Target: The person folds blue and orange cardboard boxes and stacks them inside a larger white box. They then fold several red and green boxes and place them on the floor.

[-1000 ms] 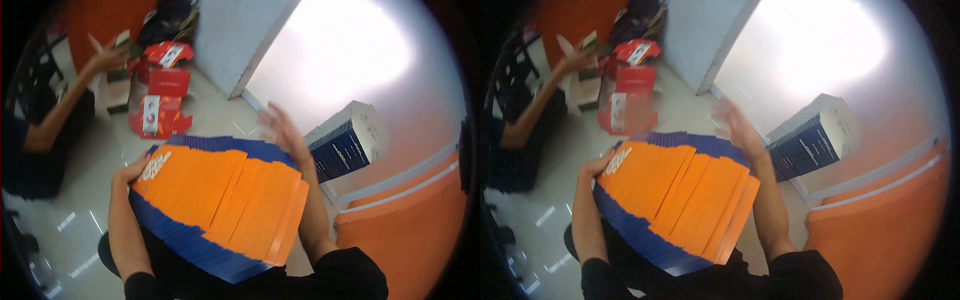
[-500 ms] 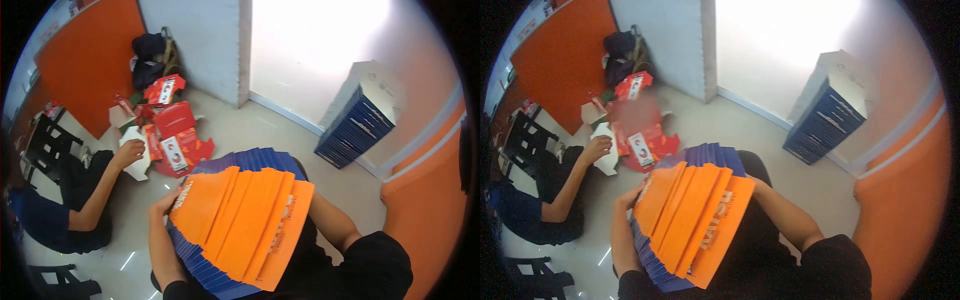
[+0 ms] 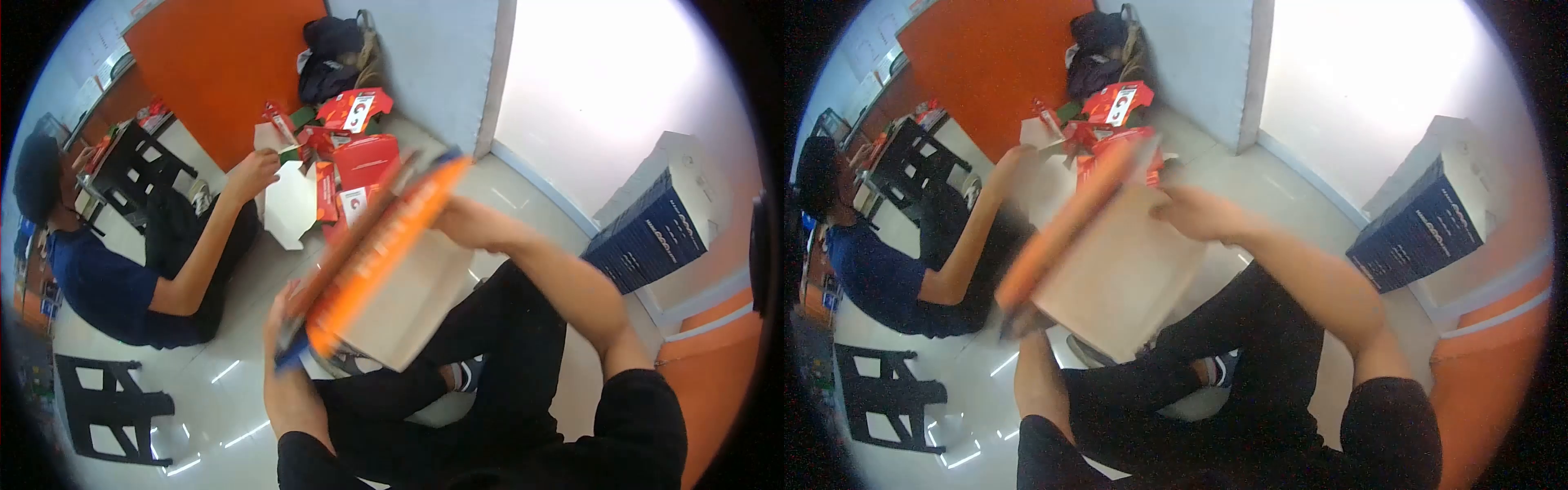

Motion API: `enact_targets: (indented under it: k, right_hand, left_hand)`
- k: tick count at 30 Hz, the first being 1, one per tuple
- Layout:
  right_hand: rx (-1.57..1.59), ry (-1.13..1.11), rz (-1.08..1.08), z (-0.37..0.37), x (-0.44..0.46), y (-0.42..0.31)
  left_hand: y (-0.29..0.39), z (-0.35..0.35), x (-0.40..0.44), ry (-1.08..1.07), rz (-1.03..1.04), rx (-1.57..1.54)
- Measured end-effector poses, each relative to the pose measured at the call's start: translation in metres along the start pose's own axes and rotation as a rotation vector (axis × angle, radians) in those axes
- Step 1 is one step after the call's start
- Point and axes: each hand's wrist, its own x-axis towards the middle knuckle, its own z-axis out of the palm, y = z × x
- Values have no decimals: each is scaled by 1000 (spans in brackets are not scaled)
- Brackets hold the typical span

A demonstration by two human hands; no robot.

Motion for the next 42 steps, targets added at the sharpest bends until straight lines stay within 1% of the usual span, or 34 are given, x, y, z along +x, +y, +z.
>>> enact_targets:
  k: [2, 3, 5, 6, 8, 9, 11, 12, 13, 14, 16, 17, 19, 20, 22, 23, 24, 26, 29, 31, 33, 34, 36, 38, 39, 40, 42]
  right_hand:
    - [-119, -65, 166, -8, 4, -77]
    - [-107, -77, 157, -6, 23, -81]
    - [37, -233, 302, -6, 54, -82]
    - [48, -248, 300, -6, 62, -84]
    - [42, -292, 284, -5, 72, -91]
    - [27, -291, 222, -3, 75, -85]
    - [64, -302, 185, 7, 72, -82]
    - [83, -295, 155, 8, 71, -80]
    - [86, -301, 158, 11, 68, -74]
    - [272, -271, 151, 15, 65, -63]
    - [636, -199, 140, 23, 59, -35]
    - [639, -197, 141, 32, 60, -17]
    - [864, -183, 63, 51, 68, 24]
    - [882, -177, 68, 58, 71, 36]
    - [808, -237, 147, 75, 73, 52]
    - [826, -215, 260, 87, 77, 55]
    - [830, -217, 266, 93, 75, 49]
    - [993, -254, 84, 102, 68, 37]
    - [1008, -252, 111, 111, 71, 48]
    - [1015, -241, 109, 108, 66, 43]
    - [982, -242, 169, 103, 58, 37]
    - [992, -232, 160, 104, 59, 43]
    - [891, -259, 59, 105, 66, 59]
    - [901, -402, 110, 64, 48, 49]
    - [777, -434, 272, 30, 28, 28]
    - [781, -404, 281, 18, 22, 33]
    - [615, -246, 333, -14, 8, 46]
  left_hand:
    - [-14, -1, -12, 180, -21, -299]
    - [-17, 5, -17, 268, -16, -436]
    - [-18, 31, -24, 406, 36, -633]
    - [-16, 47, -29, 456, 84, -710]
    - [-7, 97, -42, 527, 271, -798]
    - [-6, 110, -49, 525, 379, -865]
    - [-1, 146, -67, 518, 404, -861]
    - [9, 161, -70, 485, 425, -867]
    - [14, 168, -70, 402, 486, -859]
    - [19, 170, -72, 407, 479, -859]
    - [26, 171, -76, 260, 472, -713]
    - [31, 174, -81, 260, 470, -710]
    - [48, 187, -97, 388, 525, -584]
    - [56, 197, -104, 393, 514, -568]
    - [63, 214, -112, 420, 608, -541]
    - [59, 211, -109, 357, 649, -542]
    - [58, 215, -109, 362, 643, -542]
    - [59, 225, -112, 415, 644, -514]
    - [54, 222, -109, 453, 656, -496]
    - [52, 221, -110, 465, 641, -489]
    - [50, 223, -113, 467, 629, -468]
    - [49, 225, -115, 451, 629, -454]
    - [50, 235, -116, 425, 631, -410]
    - [44, 264, -120, 444, 605, -413]
    - [34, 268, -112, 365, 639, -466]
    - [31, 284, -108, 339, 623, -463]
    - [32, 323, -100, 404, 537, -468]
